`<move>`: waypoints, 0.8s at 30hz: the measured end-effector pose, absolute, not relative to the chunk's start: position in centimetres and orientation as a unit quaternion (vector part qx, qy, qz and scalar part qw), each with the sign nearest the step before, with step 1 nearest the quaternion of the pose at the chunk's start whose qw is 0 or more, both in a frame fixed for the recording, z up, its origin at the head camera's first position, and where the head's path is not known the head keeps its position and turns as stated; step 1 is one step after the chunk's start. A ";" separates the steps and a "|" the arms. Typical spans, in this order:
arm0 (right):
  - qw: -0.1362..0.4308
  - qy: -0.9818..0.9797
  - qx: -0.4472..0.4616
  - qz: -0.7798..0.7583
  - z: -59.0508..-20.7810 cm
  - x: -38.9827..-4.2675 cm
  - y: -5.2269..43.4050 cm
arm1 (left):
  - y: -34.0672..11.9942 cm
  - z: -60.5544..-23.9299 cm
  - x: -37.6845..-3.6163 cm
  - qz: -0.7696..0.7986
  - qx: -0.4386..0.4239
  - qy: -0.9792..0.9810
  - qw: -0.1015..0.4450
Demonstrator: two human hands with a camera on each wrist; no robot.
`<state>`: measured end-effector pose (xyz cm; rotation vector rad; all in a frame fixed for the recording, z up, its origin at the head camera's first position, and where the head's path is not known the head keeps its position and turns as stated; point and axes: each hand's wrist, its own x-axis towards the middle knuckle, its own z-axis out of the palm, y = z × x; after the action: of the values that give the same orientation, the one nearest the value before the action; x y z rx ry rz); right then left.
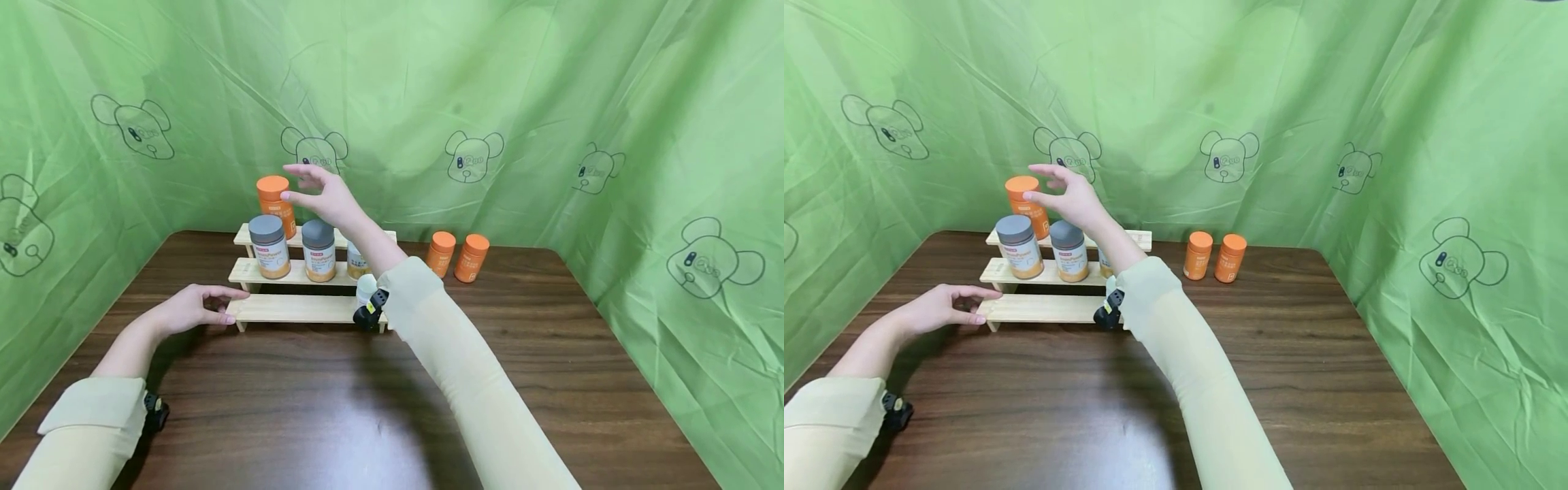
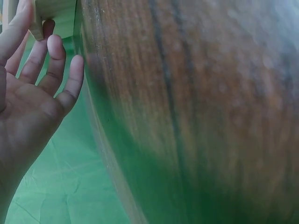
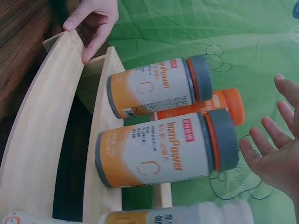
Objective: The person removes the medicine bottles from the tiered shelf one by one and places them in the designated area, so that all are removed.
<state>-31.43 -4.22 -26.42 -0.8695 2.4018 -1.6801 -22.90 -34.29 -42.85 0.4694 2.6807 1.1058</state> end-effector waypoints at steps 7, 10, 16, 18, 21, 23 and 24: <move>0.052 0.810 -0.270 -0.518 -27.1 -32.5 -5.2 | -34.3 -42.5 -22.9 0.369 0.151 0.911 0.108; 0.056 0.817 -0.273 -0.505 -27.4 -33.2 -5.5 | -34.3 -42.5 -22.9 0.364 0.147 0.913 0.109; 0.073 0.819 -0.278 -0.496 -27.8 -34.2 -5.9 | -34.3 -42.6 -22.9 0.375 0.146 0.909 0.112; 0.076 0.820 -0.285 -0.490 -27.8 -34.3 -5.9 | -34.3 -42.6 -22.9 0.379 0.147 0.907 0.112; 0.079 0.820 -0.298 -0.482 -27.7 -34.4 -6.2 | -34.3 -42.6 -22.8 0.379 0.146 0.907 0.112; 0.083 0.820 -0.302 -0.479 -27.7 -34.4 -6.3 | -34.3 -42.6 -22.7 0.381 0.145 0.906 0.114; 0.083 0.820 -0.303 -0.479 -27.7 -34.4 -6.4 | -34.3 -42.6 -22.7 0.382 0.145 0.906 0.114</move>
<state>-34.45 -6.44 -27.70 -0.9046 2.4474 -1.4303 -22.70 -34.33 -42.63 0.4243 2.6551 1.1201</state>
